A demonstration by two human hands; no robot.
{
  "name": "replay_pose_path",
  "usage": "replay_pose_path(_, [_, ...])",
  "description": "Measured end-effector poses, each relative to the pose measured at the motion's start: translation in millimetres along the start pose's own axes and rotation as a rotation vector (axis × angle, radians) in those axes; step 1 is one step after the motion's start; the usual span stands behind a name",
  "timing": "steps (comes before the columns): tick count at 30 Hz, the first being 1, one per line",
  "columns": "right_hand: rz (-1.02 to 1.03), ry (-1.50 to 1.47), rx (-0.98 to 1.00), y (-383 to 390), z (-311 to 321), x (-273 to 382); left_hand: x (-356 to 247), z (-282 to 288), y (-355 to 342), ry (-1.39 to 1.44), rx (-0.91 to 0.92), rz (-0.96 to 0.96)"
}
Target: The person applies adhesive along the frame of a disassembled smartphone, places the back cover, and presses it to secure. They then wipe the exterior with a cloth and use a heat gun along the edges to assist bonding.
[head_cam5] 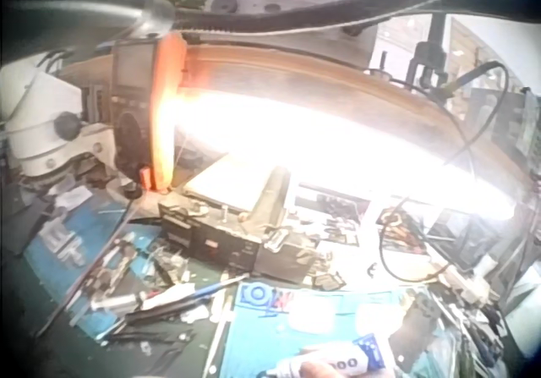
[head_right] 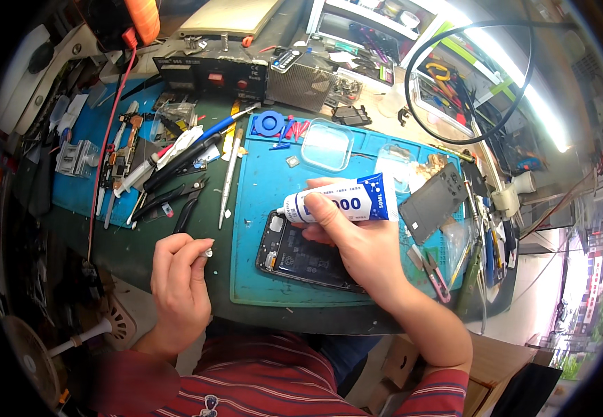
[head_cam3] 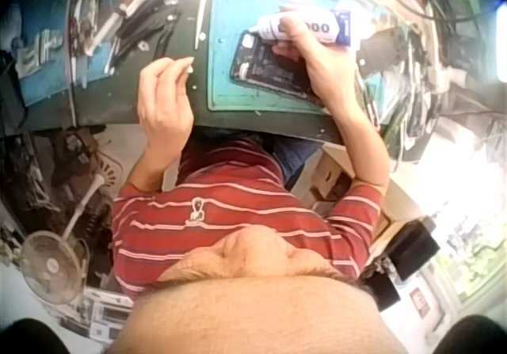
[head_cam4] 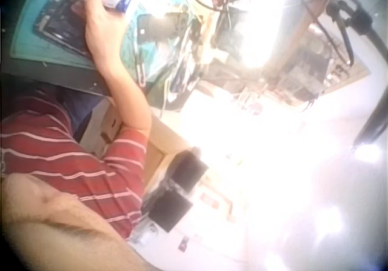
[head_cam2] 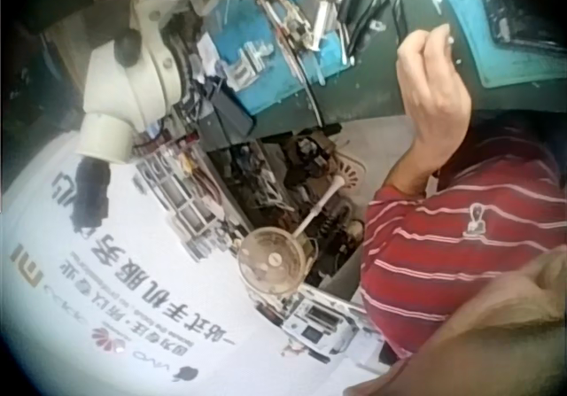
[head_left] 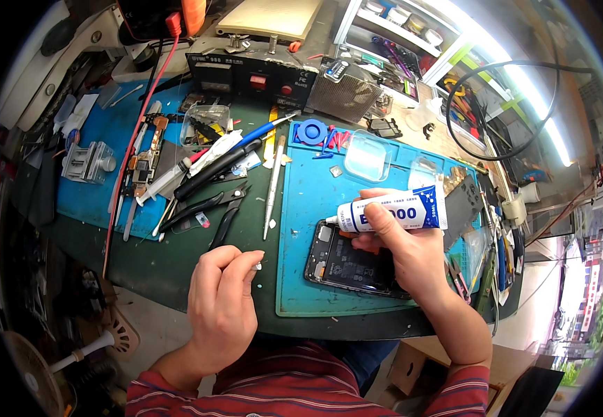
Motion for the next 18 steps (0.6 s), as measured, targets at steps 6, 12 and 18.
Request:
replay_pose_path(6, [-0.025,0.06,0.039,-5.3,2.6,4.3,1.5,-0.5,0.6,-0.021,-0.004,-0.008])
replay_pose_path(12, [0.017,0.062,-0.003,-22.2,7.5,7.6,0.8,-0.5,0.5,-0.033,0.0,-0.005])
replay_pose_path(18, [-0.044,0.027,0.056,-32.2,7.5,4.4,0.8,-1.4,0.5,-0.047,-0.002,-0.002])
Point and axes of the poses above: each hand's wrist, its own y-axis away from the middle knuckle, its own z-axis out of the back of the hand, x = y × z, the point moved 5 cm from there along -y, towards the middle knuckle, and after that the axes turned 12 degrees about -x, right-handed, at the moved point
